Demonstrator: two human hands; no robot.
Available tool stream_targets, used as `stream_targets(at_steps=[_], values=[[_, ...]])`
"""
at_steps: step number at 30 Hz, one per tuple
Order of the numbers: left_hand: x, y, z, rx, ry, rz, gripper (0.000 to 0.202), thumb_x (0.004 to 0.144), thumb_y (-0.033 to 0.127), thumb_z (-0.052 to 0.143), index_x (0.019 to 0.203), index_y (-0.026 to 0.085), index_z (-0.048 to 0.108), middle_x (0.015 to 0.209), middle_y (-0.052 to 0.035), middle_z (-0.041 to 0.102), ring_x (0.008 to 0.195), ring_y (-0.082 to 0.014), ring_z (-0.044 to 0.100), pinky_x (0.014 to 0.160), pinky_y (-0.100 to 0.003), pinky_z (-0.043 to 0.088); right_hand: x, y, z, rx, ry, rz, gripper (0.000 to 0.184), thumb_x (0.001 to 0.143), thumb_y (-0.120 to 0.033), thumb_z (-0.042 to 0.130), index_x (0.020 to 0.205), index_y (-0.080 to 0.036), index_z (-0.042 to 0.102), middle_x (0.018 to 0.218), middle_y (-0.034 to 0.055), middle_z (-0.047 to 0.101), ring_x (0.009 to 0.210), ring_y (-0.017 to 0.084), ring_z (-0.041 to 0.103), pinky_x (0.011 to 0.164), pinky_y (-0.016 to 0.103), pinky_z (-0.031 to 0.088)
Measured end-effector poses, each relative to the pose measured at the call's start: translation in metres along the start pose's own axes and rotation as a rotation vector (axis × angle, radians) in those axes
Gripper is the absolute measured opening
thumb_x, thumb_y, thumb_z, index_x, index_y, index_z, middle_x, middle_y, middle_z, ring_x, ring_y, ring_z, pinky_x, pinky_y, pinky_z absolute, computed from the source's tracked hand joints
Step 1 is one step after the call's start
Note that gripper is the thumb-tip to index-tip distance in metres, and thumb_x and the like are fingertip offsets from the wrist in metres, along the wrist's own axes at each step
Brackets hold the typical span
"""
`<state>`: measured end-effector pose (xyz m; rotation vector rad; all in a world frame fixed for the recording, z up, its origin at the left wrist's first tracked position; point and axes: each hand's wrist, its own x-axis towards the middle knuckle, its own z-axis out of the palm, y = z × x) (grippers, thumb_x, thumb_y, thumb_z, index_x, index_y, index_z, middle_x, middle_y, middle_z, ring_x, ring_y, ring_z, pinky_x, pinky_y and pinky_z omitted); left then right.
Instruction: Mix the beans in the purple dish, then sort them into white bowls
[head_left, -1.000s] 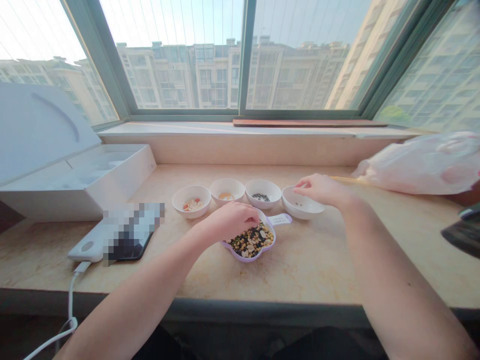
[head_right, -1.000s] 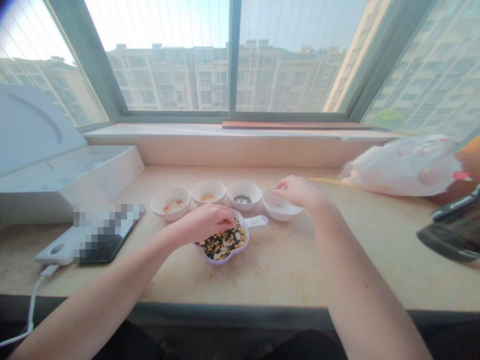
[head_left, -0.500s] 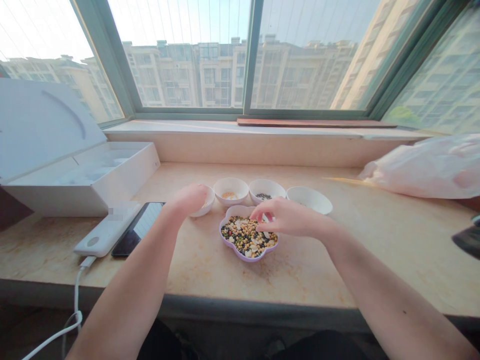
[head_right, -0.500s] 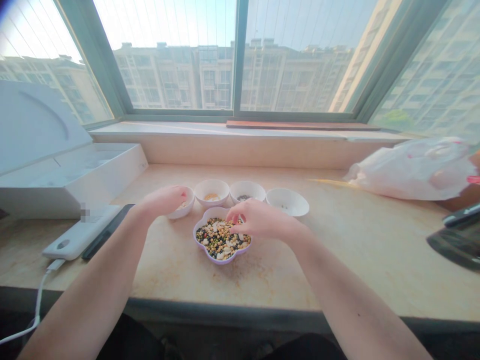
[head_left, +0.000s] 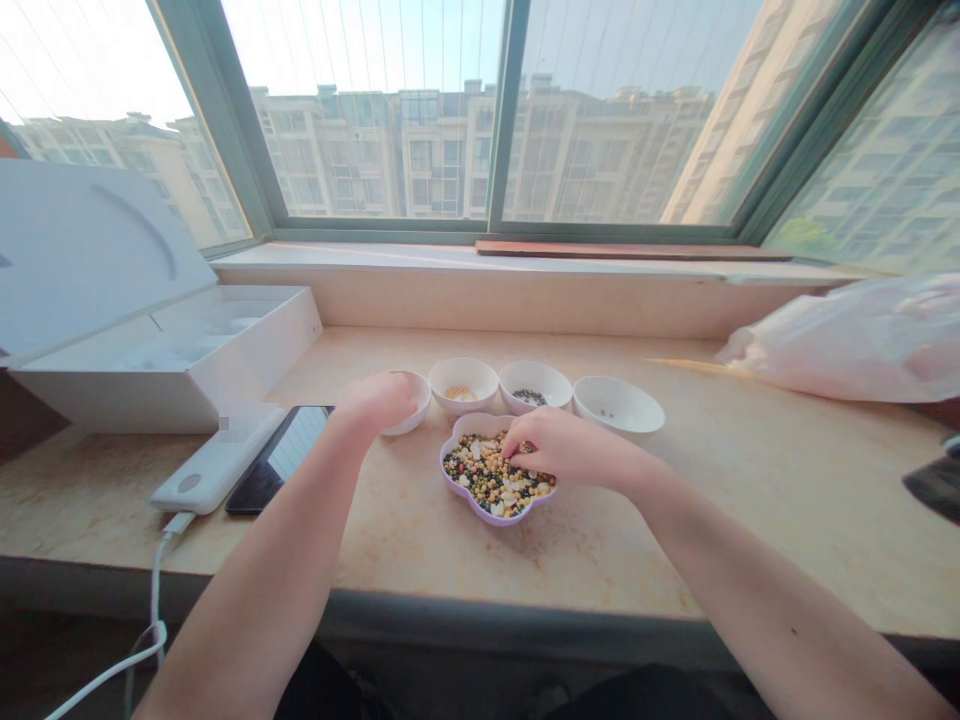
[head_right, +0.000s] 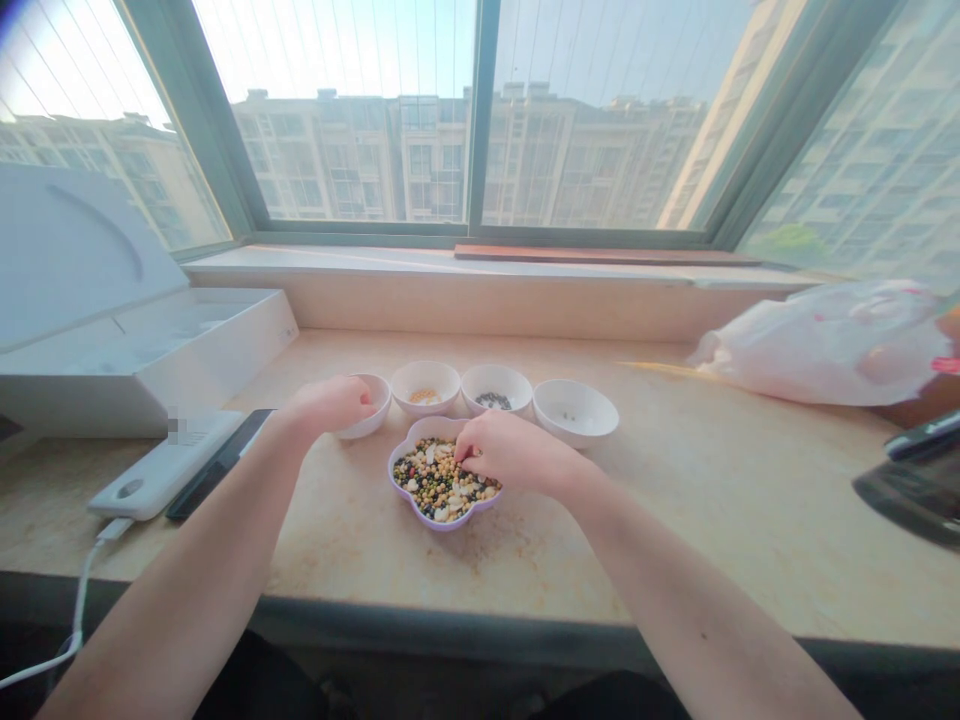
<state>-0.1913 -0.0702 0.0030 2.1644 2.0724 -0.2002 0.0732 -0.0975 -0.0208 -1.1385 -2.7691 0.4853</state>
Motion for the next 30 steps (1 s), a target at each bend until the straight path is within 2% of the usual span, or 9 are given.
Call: stream_targets(at_steps=[5,9,12,14,17,20,25,28,30], values=[[-0.001,0.003,-0.002,-0.001,0.024,-0.045,0.035,0.090,0.038,0.050,0.108,0.021,0.075,0.112,-0.0157,0.076,0.104,-0.0304,0.071,0.089,-0.038,0.054,-0.002,-0.003,-0.004,0.095,0.029,0.029,0.025,0.085,-0.014,0.061,0.093,-0.023,0.082,0.093,0.0032,0.081,0.084,0.018,0.072,0.077,0.028,0.049],[-0.005,0.010,-0.003,-0.023,0.180,-0.033,0.035,0.095,0.033,0.045,0.108,0.018,0.074,0.116,-0.0159,0.074,0.109,-0.0302,0.069,0.089,-0.036,0.054,-0.002,0.000,-0.010,0.270,0.105,0.054,0.019,0.089,-0.021,0.060,0.090,-0.020,0.079,0.083,0.0030,0.077,0.072,0.016,0.066,0.067,0.027,0.047],[-0.009,0.021,-0.001,-0.121,0.367,0.138,0.034,0.098,0.028,0.043,0.115,0.017,0.071,0.124,-0.0133,0.070,0.112,-0.0270,0.067,0.094,-0.035,0.052,0.000,0.007,-0.014,0.315,0.255,0.105,0.022,0.092,-0.027,0.058,0.096,-0.019,0.078,0.079,0.0027,0.074,0.067,0.015,0.062,0.063,0.027,0.046],[-0.012,0.031,0.002,-0.202,0.409,0.332,0.032,0.100,0.026,0.044,0.115,0.018,0.071,0.124,-0.0106,0.069,0.108,-0.0239,0.068,0.095,-0.034,0.051,0.002,0.013,-0.015,0.266,0.378,0.150,0.022,0.093,-0.027,0.058,0.100,-0.020,0.078,0.087,0.0036,0.077,0.072,0.016,0.064,0.069,0.028,0.049],[-0.017,0.047,0.008,-0.265,0.297,0.636,0.026,0.099,0.023,0.048,0.104,0.020,0.073,0.110,-0.0060,0.073,0.100,-0.0199,0.068,0.091,-0.031,0.051,0.003,0.023,-0.016,0.154,0.497,0.255,0.023,0.093,-0.020,0.056,0.100,-0.022,0.078,0.099,0.0039,0.080,0.083,0.018,0.069,0.081,0.031,0.051],[-0.023,0.058,0.014,-0.236,0.154,0.806,0.021,0.097,0.023,0.054,0.101,0.021,0.075,0.106,-0.0047,0.074,0.096,-0.0187,0.069,0.085,-0.028,0.051,0.004,0.034,-0.016,0.087,0.503,0.321,0.026,0.094,-0.015,0.054,0.102,-0.021,0.078,0.106,0.0055,0.080,0.094,0.020,0.072,0.089,0.032,0.052],[-0.027,0.064,0.019,-0.171,0.006,0.870,0.033,0.088,0.037,0.071,0.118,0.023,0.074,0.117,-0.0057,0.073,0.103,-0.0225,0.069,0.087,-0.029,0.051,0.005,0.045,-0.015,0.010,0.497,0.376,0.032,0.096,-0.014,0.050,0.112,-0.019,0.077,0.119,0.0084,0.078,0.110,0.023,0.071,0.100,0.036,0.050],[-0.024,0.065,0.022,-0.158,-0.017,0.897,0.043,0.083,0.039,0.077,0.122,0.023,0.073,0.128,-0.0061,0.069,0.112,-0.0243,0.066,0.091,-0.029,0.050,0.005,0.046,-0.015,-0.024,0.526,0.400,0.034,0.094,-0.013,0.051,0.115,-0.018,0.077,0.120,0.0088,0.077,0.109,0.025,0.071,0.102,0.038,0.049],[-0.022,0.066,0.024,-0.146,-0.018,0.907,0.041,0.083,0.036,0.078,0.121,0.023,0.073,0.125,-0.0057,0.069,0.110,-0.0236,0.066,0.091,-0.029,0.050,0.005,0.046,-0.016,-0.033,0.538,0.404,0.032,0.092,-0.014,0.054,0.112,-0.019,0.078,0.118,0.0084,0.078,0.104,0.025,0.071,0.100,0.037,0.050]])
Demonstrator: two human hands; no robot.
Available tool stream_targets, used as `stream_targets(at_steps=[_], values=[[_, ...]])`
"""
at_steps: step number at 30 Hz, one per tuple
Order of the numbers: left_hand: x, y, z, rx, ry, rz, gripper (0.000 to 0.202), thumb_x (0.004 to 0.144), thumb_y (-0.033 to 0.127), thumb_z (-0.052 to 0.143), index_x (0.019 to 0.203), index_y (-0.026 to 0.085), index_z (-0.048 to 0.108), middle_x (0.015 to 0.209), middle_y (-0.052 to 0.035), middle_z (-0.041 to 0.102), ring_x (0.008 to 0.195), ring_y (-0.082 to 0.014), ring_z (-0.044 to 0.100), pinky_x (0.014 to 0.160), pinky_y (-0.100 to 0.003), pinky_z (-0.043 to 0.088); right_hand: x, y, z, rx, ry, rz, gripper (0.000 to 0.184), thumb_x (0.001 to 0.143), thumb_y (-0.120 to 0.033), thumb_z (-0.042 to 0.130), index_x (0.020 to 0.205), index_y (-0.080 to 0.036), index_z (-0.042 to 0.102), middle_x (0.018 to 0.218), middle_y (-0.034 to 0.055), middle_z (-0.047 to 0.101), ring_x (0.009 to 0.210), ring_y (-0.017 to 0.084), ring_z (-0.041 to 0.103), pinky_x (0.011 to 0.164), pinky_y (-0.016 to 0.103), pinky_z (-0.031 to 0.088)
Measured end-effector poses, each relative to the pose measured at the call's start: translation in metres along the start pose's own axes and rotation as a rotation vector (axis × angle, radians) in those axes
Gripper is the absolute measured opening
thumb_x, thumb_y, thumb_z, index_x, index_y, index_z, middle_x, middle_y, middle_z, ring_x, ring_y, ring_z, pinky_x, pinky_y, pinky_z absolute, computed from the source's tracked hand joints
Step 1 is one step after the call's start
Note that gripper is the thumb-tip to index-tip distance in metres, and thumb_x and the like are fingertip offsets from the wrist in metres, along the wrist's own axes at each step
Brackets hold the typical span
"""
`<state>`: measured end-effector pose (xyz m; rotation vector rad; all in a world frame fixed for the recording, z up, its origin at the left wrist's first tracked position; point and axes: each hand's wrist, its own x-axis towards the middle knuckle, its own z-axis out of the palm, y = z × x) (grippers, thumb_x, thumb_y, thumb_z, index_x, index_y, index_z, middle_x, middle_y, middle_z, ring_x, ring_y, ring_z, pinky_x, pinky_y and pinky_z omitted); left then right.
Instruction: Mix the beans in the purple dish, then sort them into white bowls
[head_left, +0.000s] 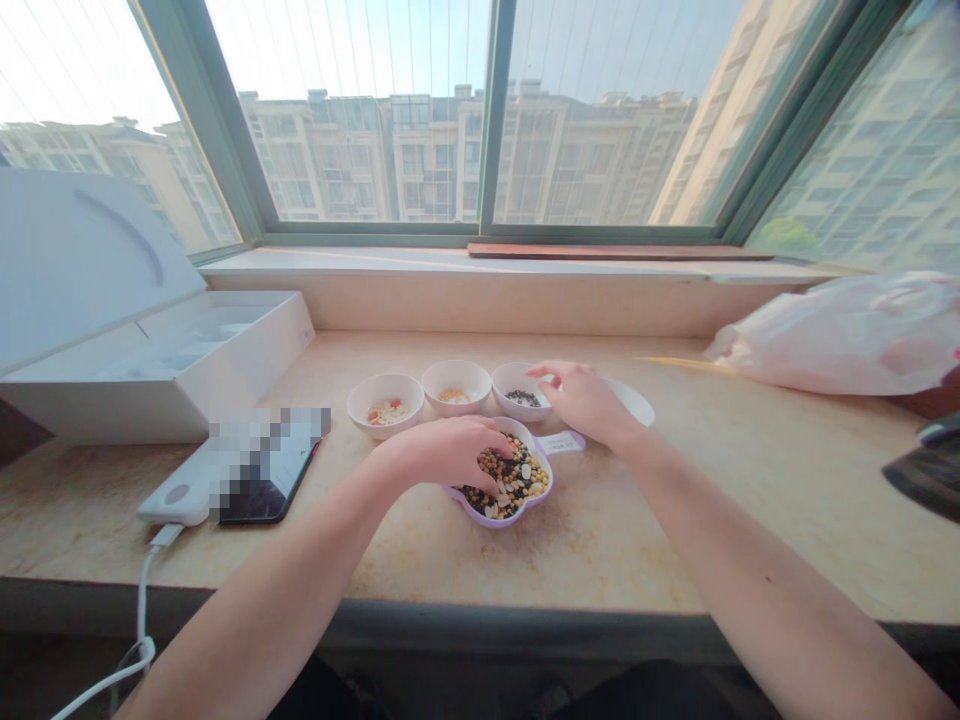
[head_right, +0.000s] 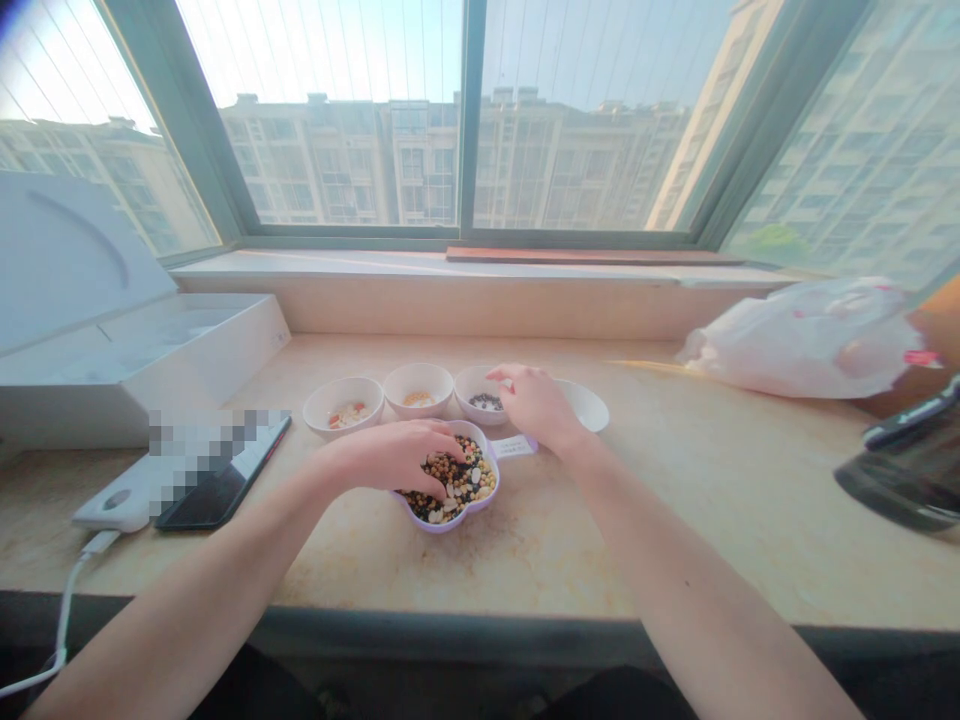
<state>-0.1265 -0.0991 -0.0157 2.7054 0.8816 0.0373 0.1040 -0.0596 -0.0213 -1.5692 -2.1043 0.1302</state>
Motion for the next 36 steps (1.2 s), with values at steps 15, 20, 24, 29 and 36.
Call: stream_targets(at_steps=[15,20,24,29,36], values=[[0.005,-0.003,-0.003,-0.134,0.057,-0.013,0.014,0.090,0.019,0.065,0.091,0.022,0.078,0.100,0.0000,0.079,0.093,-0.0172,0.070,0.084,-0.025,0.049,0.000,-0.002,0.001,0.025,0.049,0.013,0.024,0.093,-0.024,0.059,0.107,-0.019,0.079,0.110,0.0094,0.078,0.088,0.023,0.069,0.090,0.036,0.051],[0.004,-0.007,-0.004,-0.135,0.119,0.028,0.008,0.090,0.020,0.070,0.090,0.021,0.078,0.102,-0.0012,0.078,0.095,-0.0161,0.070,0.087,-0.024,0.049,-0.001,-0.004,0.000,0.027,0.035,0.027,0.024,0.094,-0.025,0.061,0.107,-0.019,0.079,0.108,0.0095,0.078,0.089,0.023,0.069,0.089,0.036,0.051],[0.004,-0.008,-0.002,-0.099,0.198,0.021,0.012,0.093,0.021,0.068,0.090,0.021,0.079,0.099,-0.0010,0.079,0.094,-0.0159,0.070,0.087,-0.025,0.048,-0.001,-0.004,0.000,0.022,0.047,0.015,0.022,0.094,-0.025,0.062,0.106,-0.019,0.079,0.112,0.0094,0.078,0.088,0.022,0.069,0.088,0.036,0.051],[0.000,-0.019,-0.007,0.093,0.408,-0.161,0.026,0.101,0.025,0.056,0.091,0.020,0.079,0.095,-0.0046,0.078,0.087,-0.0177,0.069,0.079,-0.027,0.046,-0.003,-0.011,-0.003,0.049,0.058,-0.021,0.021,0.093,-0.025,0.063,0.106,-0.018,0.079,0.108,0.0078,0.079,0.084,0.022,0.070,0.085,0.036,0.052],[-0.005,-0.040,-0.010,0.285,0.463,-0.440,0.032,0.102,0.022,0.048,0.097,0.019,0.080,0.105,-0.0100,0.077,0.099,-0.0252,0.068,0.086,-0.037,0.044,-0.020,-0.037,-0.005,0.216,-0.236,-0.222,0.024,0.094,-0.036,0.064,0.108,-0.021,0.079,0.087,0.0031,0.078,0.070,0.017,0.066,0.069,0.030,0.049]])
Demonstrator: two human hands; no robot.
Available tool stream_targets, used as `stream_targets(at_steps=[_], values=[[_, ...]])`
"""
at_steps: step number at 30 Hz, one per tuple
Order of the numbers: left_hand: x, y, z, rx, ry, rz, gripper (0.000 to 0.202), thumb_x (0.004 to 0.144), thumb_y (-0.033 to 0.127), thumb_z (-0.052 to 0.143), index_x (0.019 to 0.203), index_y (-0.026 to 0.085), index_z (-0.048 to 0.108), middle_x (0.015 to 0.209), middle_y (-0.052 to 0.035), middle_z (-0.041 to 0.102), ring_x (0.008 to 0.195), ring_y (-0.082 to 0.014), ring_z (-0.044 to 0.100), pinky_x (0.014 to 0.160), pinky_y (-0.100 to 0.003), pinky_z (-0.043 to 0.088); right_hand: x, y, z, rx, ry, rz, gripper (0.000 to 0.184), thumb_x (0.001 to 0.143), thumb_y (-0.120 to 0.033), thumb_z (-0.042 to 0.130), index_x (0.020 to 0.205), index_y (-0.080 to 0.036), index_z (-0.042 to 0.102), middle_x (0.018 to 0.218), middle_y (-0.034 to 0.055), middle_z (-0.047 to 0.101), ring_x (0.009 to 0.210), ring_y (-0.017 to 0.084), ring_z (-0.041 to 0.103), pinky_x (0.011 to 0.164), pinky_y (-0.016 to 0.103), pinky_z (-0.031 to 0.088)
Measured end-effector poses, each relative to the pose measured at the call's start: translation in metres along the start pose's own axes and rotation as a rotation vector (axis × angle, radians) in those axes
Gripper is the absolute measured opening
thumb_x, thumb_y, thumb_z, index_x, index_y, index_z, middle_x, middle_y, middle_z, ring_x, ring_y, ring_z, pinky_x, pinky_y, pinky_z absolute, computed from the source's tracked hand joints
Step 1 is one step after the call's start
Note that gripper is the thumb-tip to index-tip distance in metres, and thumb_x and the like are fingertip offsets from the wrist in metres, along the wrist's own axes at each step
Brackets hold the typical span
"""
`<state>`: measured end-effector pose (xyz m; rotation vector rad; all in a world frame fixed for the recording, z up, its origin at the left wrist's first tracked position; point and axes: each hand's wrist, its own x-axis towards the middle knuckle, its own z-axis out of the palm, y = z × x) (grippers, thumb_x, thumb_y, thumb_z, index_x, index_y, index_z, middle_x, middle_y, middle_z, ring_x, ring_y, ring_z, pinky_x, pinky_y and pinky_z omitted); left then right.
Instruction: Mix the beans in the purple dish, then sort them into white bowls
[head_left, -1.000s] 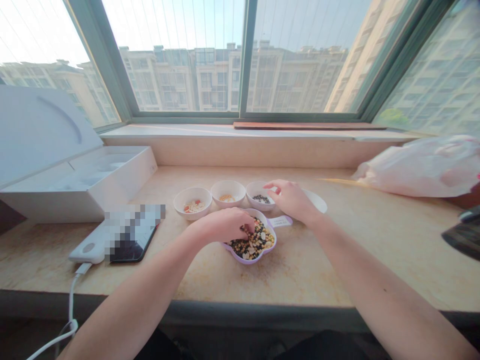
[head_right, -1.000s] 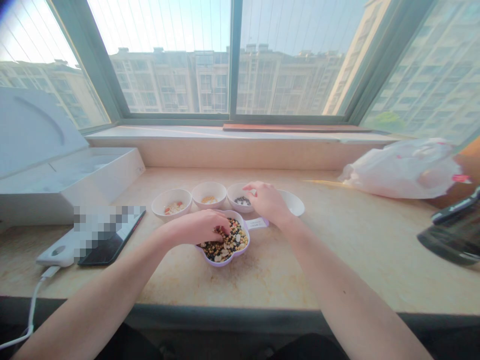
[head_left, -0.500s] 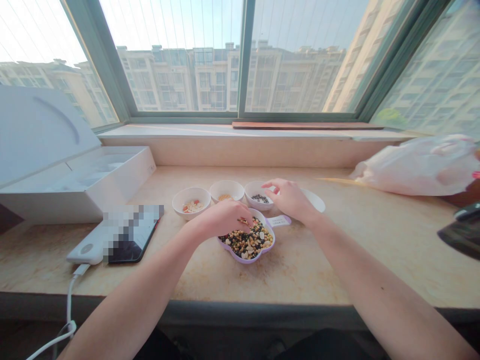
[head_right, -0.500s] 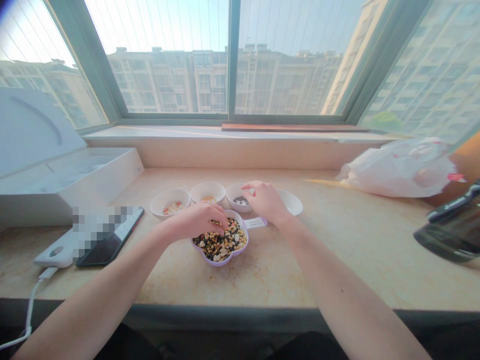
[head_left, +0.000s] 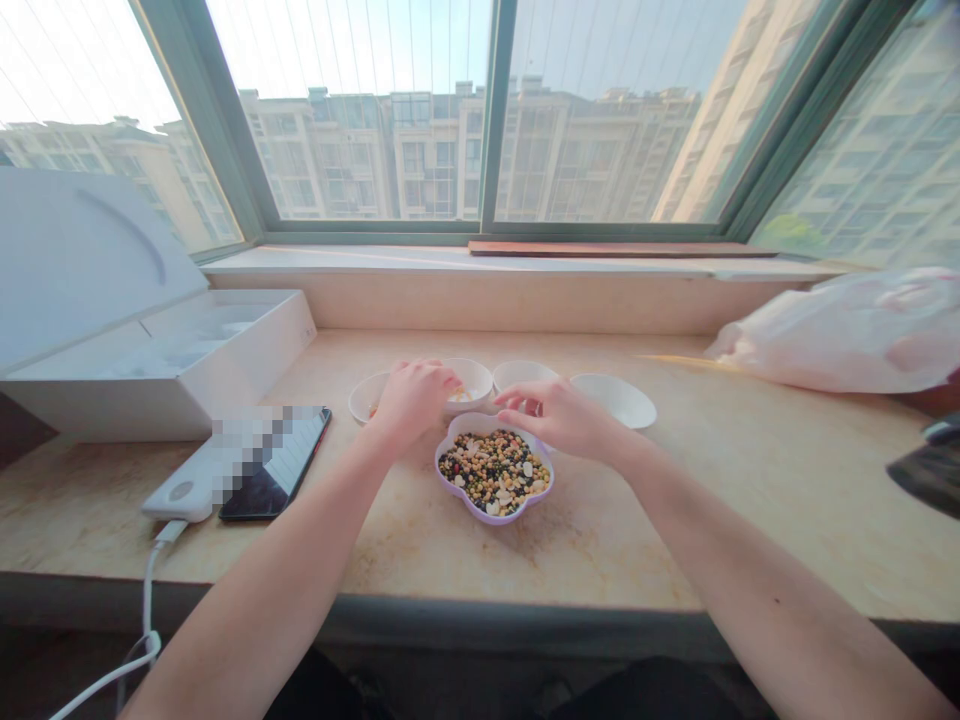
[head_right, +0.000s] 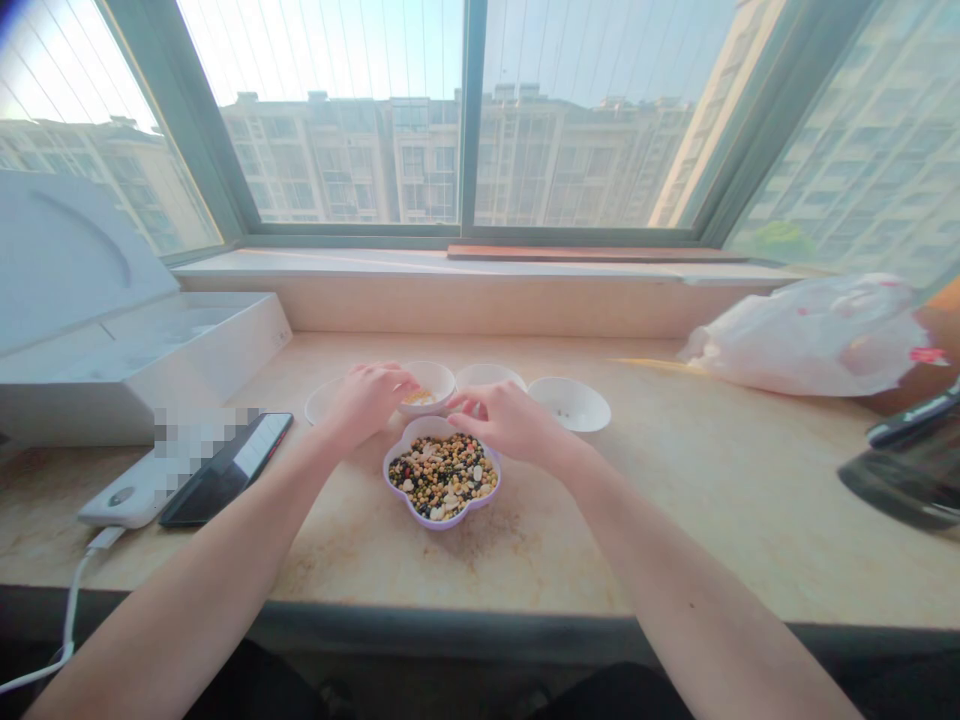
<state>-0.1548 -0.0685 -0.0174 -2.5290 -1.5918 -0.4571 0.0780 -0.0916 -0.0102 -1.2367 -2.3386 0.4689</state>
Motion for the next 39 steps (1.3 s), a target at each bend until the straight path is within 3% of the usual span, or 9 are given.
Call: stream_targets(at_steps=[5,8,10,15,19,23,30,39], values=[[0.000,0.000,0.003,0.016,-0.018,-0.083,0.034,0.103,0.027,0.045,0.103,0.018,0.077,0.112,-0.0114,0.075,0.104,-0.0271,0.067,0.092,-0.039,0.045,-0.004,-0.015,0.014,-0.009,-0.319,-0.155,0.034,0.084,-0.041,0.076,0.112,-0.022,0.077,0.109,0.0060,0.077,0.095,0.024,0.069,0.084,0.035,0.050],[0.001,-0.002,0.004,0.006,0.002,-0.120,0.037,0.103,0.024,0.040,0.106,0.017,0.076,0.114,-0.0111,0.074,0.104,-0.0257,0.068,0.090,-0.037,0.046,-0.004,-0.019,0.022,-0.050,-0.382,-0.194,0.046,0.078,-0.040,0.082,0.119,-0.020,0.075,0.126,0.0104,0.072,0.113,0.031,0.064,0.099,0.041,0.047],[0.002,-0.004,0.005,-0.010,0.030,-0.145,0.037,0.102,0.022,0.039,0.110,0.018,0.075,0.116,-0.0105,0.073,0.104,-0.0249,0.068,0.090,-0.036,0.047,-0.003,-0.019,0.025,-0.050,-0.401,-0.203,0.044,0.080,-0.037,0.080,0.120,-0.019,0.075,0.127,0.0112,0.071,0.115,0.031,0.064,0.102,0.041,0.046],[0.002,-0.006,0.006,-0.040,0.050,-0.175,0.035,0.100,0.022,0.042,0.109,0.019,0.075,0.116,-0.0101,0.073,0.105,-0.0249,0.069,0.090,-0.034,0.049,-0.001,-0.019,0.025,-0.025,-0.397,-0.162,0.020,0.087,-0.019,0.067,0.103,-0.020,0.080,0.109,0.0059,0.077,0.097,0.023,0.070,0.088,0.032,0.050],[0.001,-0.004,0.004,-0.047,0.032,-0.170,0.034,0.099,0.021,0.043,0.104,0.020,0.076,0.111,-0.0093,0.074,0.102,-0.0238,0.069,0.089,-0.033,0.050,-0.001,-0.017,0.024,-0.014,-0.370,-0.172,0.018,0.087,-0.015,0.064,0.090,-0.020,0.081,0.095,0.0032,0.079,0.084,0.019,0.070,0.081,0.030,0.051],[0.001,-0.003,0.005,-0.054,0.037,-0.156,0.034,0.099,0.022,0.043,0.106,0.020,0.076,0.111,-0.0088,0.074,0.101,-0.0238,0.070,0.088,-0.033,0.050,-0.001,-0.016,0.024,-0.014,-0.344,-0.191,0.017,0.086,-0.013,0.064,0.084,-0.020,0.080,0.090,0.0035,0.080,0.082,0.020,0.071,0.080,0.030,0.051],[0.001,-0.002,0.006,-0.103,0.028,-0.134,0.032,0.099,0.023,0.045,0.107,0.019,0.076,0.112,-0.0087,0.075,0.101,-0.0237,0.070,0.090,-0.033,0.051,-0.002,-0.015,0.022,0.062,-0.342,-0.126,0.026,0.082,-0.006,0.060,0.095,-0.019,0.078,0.099,0.0040,0.079,0.088,0.019,0.072,0.080,0.029,0.052],[0.001,0.002,0.007,-0.262,0.034,-0.083,0.032,0.098,0.022,0.049,0.114,0.019,0.076,0.122,-0.0089,0.074,0.113,-0.0235,0.068,0.102,-0.034,0.050,0.000,-0.005,0.028,0.447,-0.288,-0.071,0.013,0.086,-0.021,0.065,0.097,-0.018,0.071,0.099,0.0049,0.077,0.091,0.019,0.070,0.084,0.033,0.055]])
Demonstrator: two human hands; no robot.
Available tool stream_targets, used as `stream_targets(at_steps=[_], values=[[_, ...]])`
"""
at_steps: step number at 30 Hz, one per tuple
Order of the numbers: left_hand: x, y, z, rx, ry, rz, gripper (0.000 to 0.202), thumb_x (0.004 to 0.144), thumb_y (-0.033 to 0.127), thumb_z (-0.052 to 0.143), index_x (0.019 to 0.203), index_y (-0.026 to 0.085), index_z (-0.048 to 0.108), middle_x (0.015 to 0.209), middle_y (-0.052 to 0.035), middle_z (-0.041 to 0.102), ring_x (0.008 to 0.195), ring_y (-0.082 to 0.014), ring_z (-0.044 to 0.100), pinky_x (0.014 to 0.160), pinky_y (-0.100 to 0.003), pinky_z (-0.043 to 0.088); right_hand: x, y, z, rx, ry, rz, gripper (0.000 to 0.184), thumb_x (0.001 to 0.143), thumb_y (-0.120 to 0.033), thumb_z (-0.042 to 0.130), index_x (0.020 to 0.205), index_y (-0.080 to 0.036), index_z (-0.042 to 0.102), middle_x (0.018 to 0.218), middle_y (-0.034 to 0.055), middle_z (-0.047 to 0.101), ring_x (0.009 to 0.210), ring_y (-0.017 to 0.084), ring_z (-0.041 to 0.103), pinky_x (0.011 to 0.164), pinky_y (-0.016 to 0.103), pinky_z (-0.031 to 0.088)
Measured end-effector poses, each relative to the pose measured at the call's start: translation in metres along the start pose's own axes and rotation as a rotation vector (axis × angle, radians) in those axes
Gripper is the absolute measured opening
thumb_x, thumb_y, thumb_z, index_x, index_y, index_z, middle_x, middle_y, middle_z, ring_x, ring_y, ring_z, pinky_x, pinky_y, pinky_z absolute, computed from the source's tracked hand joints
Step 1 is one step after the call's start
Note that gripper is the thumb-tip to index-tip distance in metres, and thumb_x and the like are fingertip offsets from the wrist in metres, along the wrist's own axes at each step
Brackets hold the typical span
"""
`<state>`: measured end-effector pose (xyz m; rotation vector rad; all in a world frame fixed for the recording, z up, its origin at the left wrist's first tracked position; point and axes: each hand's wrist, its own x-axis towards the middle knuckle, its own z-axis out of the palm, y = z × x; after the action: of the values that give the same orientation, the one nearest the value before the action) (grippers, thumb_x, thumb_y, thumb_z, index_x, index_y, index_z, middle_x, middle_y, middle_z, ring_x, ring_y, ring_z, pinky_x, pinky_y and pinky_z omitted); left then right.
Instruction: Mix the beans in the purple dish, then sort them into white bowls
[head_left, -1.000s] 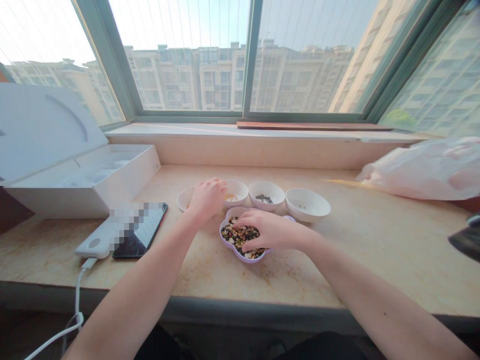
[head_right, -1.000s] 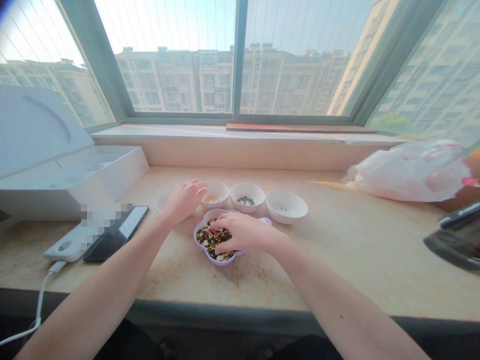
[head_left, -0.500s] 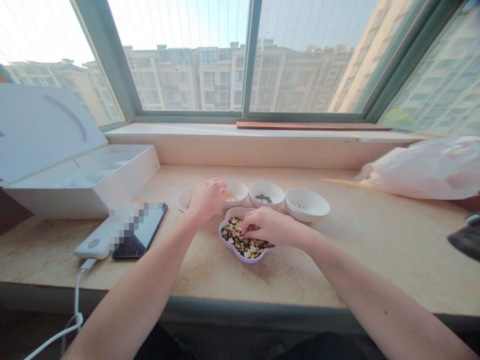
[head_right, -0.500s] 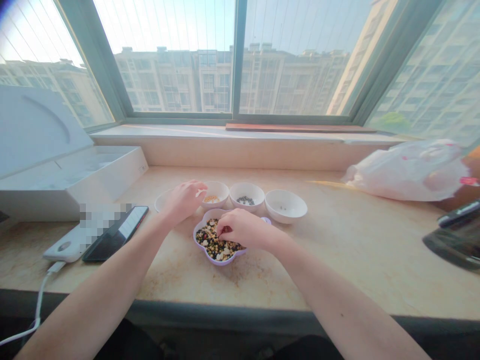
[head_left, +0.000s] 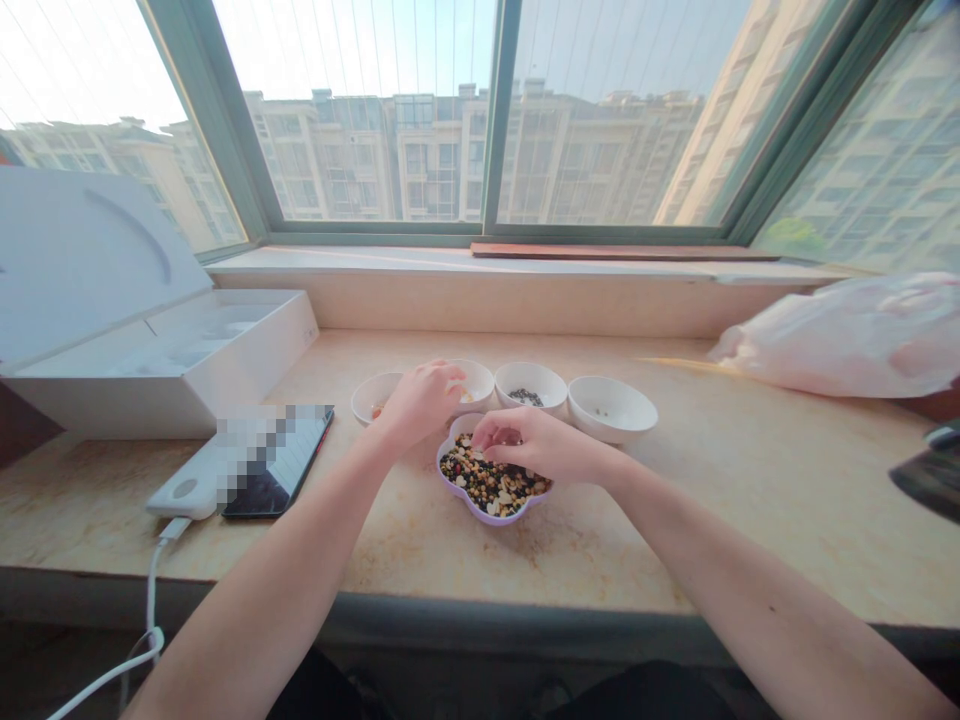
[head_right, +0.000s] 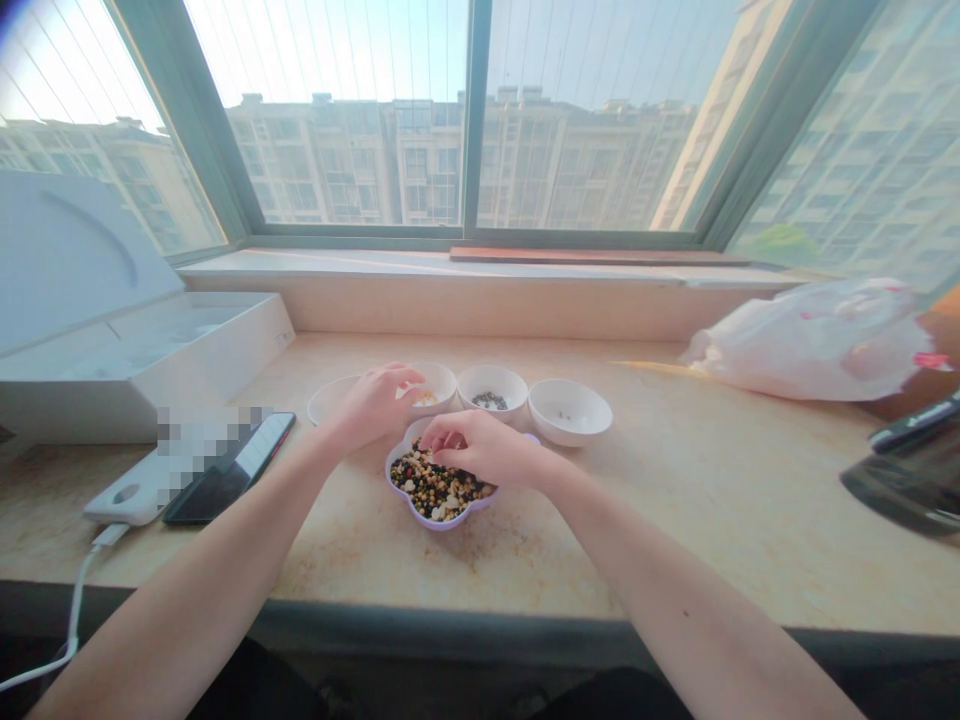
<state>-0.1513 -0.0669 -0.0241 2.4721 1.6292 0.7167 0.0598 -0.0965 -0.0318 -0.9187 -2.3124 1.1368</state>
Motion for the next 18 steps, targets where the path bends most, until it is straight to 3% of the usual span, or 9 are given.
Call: stream_targets(at_steps=[4,9,13,18], values=[[-0.003,0.010,-0.005,-0.152,-0.054,0.052,0.030,0.096,0.022,0.052,0.112,0.019,0.077,0.118,-0.0073,0.076,0.106,-0.0223,0.070,0.097,-0.033,0.052,0.002,0.002,-0.003,0.201,0.067,0.068,0.016,0.081,-0.024,0.072,0.095,-0.018,0.070,0.091,0.0044,0.076,0.086,0.019,0.071,0.083,0.035,0.056],[-0.005,0.017,-0.011,-0.459,-0.250,0.066,0.024,0.091,0.026,0.058,0.095,0.016,0.079,0.091,-0.0052,0.079,0.087,-0.0186,0.071,0.078,-0.028,0.055,0.003,0.003,-0.011,0.370,0.250,0.140,0.025,0.075,-0.031,0.082,0.094,-0.017,0.072,0.087,0.0048,0.076,0.080,0.017,0.070,0.075,0.033,0.058],[-0.005,0.018,-0.007,-0.782,-0.363,0.090,0.024,0.086,0.028,0.066,0.102,0.014,0.077,0.098,-0.0085,0.079,0.087,-0.0178,0.072,0.077,-0.028,0.056,0.004,0.005,-0.015,0.442,0.333,0.146,0.032,0.072,-0.036,0.087,0.092,-0.017,0.072,0.082,0.0039,0.076,0.082,0.018,0.072,0.081,0.035,0.058],[-0.004,0.017,-0.001,-0.850,-0.383,0.023,0.020,0.082,0.025,0.071,0.097,0.014,0.077,0.089,-0.0063,0.079,0.079,-0.0168,0.071,0.072,-0.027,0.055,0.005,0.006,-0.014,0.439,0.337,0.156,0.038,0.068,-0.039,0.090,0.092,-0.016,0.071,0.084,0.0059,0.078,0.084,0.020,0.073,0.082,0.036,0.057]])
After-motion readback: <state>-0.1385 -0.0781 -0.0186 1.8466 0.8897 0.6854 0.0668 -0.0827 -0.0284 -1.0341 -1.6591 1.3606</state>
